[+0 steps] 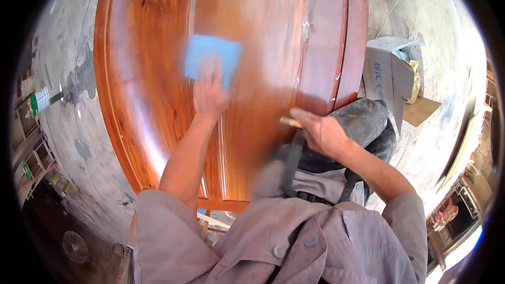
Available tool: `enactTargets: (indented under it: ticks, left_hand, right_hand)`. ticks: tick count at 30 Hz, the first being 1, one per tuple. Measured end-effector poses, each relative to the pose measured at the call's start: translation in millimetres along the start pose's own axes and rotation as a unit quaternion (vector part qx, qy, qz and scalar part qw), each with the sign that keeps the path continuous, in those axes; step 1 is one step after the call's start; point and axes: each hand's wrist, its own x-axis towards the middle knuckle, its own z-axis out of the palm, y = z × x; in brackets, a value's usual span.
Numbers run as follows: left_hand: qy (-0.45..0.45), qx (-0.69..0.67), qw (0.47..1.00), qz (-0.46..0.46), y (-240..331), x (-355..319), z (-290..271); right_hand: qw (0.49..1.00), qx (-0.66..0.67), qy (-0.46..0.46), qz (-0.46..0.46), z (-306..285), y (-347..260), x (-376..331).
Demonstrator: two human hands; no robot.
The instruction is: The person sits on the floor and cleans a large wooden furniture panel using a blue cloth and a small scraper. They wipe the surface repeatedly and scrape off residue from the edges and grooves.
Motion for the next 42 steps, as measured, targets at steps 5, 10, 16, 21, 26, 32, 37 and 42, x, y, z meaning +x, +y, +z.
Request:
enactTargets:
  ticks: [5, 10, 16, 21, 26, 32, 37, 42]
  left_hand:
    - [0.015, -0.018, 1.000, 0.017, 3, -12, 5]
    - [0.008, -0.049, 0.999, 0.004, 14, -3, 4]
    - [0.008, -0.008, 1.000, 0.012, 10, -5, 8]
    - [0.008, 0.022, 1.000, -0.004, 16, -5, 4]
    - [0.016, 0.016, 1.000, -0.015, 4, -11, 8]
    - [-0.001, 0.013, 0.999, -0.042, 0, -13, 9]
    - [-0.036, -0.005, 0.997, -0.073, 19, -14, -12]
    - [-0.044, -0.041, 0.995, -0.081, 36, -8, -24]
  right_hand:
    - [0.989, -0.047, 0.098, 0.103, -17, 34, 18]
    - [0.984, -0.106, 0.117, 0.078, 2, 50, 19]
    - [0.985, -0.125, 0.111, 0.052, 85, 11, 7]
    - [0.994, -0.089, 0.052, 0.022, 151, -55, -4]
    - [0.995, -0.085, 0.011, -0.056, 185, -76, -29]
    - [0.987, -0.118, 0.042, 0.101, 140, -80, -34]
    - [0.972, -0.155, 0.039, 0.170, 126, -71, -51]
    - [0.973, -0.122, 0.037, 0.192, 123, -72, -54]
